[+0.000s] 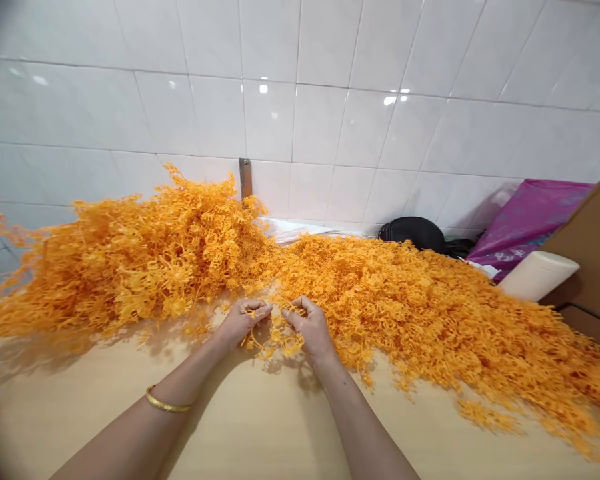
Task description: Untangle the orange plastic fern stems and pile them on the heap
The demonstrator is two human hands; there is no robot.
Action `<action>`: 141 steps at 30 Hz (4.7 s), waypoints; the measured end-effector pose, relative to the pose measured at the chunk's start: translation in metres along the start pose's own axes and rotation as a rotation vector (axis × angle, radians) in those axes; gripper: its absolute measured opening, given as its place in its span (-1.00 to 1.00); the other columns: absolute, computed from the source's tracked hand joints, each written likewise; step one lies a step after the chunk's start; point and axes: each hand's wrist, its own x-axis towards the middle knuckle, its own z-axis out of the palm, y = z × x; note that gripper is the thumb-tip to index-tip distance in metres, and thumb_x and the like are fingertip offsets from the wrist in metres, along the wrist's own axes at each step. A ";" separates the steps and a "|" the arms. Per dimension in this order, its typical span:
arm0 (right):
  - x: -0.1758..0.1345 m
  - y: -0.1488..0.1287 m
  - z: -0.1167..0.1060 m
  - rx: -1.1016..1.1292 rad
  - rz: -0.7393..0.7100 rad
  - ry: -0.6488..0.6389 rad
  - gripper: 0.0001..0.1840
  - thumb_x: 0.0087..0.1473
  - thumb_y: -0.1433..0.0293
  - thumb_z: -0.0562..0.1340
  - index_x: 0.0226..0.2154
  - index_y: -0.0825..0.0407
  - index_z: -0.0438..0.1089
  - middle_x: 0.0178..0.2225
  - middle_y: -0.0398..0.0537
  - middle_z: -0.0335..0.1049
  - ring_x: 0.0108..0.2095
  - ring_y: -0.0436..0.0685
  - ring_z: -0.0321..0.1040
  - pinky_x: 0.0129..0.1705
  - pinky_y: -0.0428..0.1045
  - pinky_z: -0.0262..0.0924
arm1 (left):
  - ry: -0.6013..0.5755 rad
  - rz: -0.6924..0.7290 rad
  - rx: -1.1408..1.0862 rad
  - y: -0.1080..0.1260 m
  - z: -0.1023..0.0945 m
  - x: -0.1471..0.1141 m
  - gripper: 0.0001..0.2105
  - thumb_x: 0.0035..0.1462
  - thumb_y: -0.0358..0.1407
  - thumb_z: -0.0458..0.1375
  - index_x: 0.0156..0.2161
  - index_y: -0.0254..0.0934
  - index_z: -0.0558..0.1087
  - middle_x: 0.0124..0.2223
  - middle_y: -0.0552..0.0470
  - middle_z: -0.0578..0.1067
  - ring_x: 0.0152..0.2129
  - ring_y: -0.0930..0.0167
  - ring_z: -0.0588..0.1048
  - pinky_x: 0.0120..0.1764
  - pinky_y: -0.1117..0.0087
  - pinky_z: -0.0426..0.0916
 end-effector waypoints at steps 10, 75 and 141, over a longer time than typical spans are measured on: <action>0.003 -0.005 -0.002 -0.024 -0.111 0.078 -0.77 -0.25 0.30 0.23 -0.47 0.07 0.26 -0.55 -0.19 0.25 -0.56 -0.07 0.18 -0.45 -0.11 0.14 | -0.010 -0.030 -0.101 0.006 0.006 -0.003 -0.65 -0.21 -0.08 0.15 -0.71 -0.34 0.27 -0.73 0.11 0.21 -0.76 0.57 0.15 -0.64 0.51 0.03; 0.059 -0.053 -0.048 0.411 -0.030 0.271 -0.82 -0.21 0.28 0.26 -0.57 0.04 0.31 -0.60 -0.13 0.36 -0.55 0.02 0.33 -0.38 -0.01 0.27 | -0.233 -0.114 -0.462 0.072 -0.001 0.041 -0.81 -0.19 -0.28 0.18 -0.44 -0.39 0.38 -0.71 0.19 0.21 -0.84 0.71 -0.07 -0.74 0.56 -0.30; 0.040 -0.049 0.002 -0.129 -0.130 0.066 -0.73 -0.19 0.20 0.21 -0.61 0.05 0.22 -0.74 -0.28 0.09 -0.72 -0.12 -0.02 -0.68 -0.15 -0.13 | 0.038 -0.273 -0.824 0.051 0.043 0.059 -0.73 -0.16 -0.21 0.17 -0.36 -0.36 0.32 -0.83 0.33 -0.01 -0.92 0.67 -0.05 -0.75 0.57 -0.19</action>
